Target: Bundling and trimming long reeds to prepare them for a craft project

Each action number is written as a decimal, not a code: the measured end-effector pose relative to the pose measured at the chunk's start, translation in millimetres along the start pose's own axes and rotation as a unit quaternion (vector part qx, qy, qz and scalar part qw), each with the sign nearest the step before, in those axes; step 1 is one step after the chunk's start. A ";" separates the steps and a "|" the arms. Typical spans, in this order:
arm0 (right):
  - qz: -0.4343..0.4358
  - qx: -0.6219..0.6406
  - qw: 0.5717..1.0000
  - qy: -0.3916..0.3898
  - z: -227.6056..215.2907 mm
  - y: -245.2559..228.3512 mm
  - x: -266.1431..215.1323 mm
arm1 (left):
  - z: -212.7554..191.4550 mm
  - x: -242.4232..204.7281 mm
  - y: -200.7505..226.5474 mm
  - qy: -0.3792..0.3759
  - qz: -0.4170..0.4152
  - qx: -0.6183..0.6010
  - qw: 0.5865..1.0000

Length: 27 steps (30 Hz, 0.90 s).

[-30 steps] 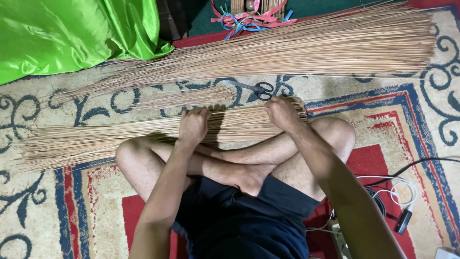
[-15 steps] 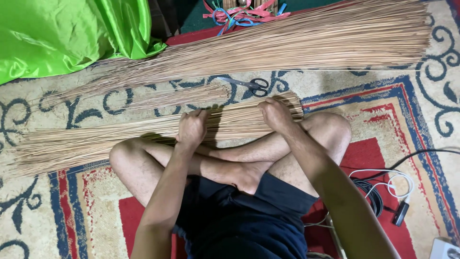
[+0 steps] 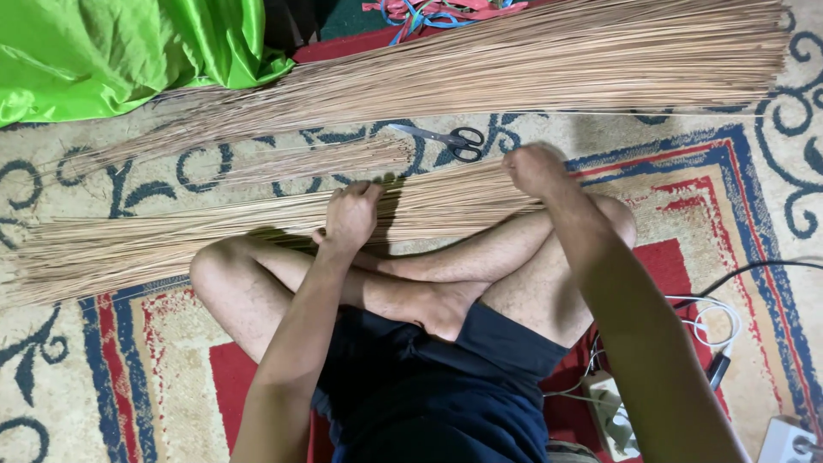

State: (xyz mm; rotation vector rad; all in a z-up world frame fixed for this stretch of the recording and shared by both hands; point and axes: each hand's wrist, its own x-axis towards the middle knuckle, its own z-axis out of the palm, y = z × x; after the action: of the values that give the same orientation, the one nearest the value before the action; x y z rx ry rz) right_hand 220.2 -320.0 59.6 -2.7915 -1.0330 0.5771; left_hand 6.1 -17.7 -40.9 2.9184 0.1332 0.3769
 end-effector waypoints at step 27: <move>0.057 -0.096 0.993 -0.033 52.5 40.3 27.3 | 74.5 -16.5 6.0 0.121 0.029 -0.020 0.992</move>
State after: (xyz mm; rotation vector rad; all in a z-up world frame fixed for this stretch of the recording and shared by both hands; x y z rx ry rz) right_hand 243.2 -334.6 -6.6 -3.0342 -0.9957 0.6176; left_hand 10.0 -39.0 -114.3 2.8304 0.0753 0.7341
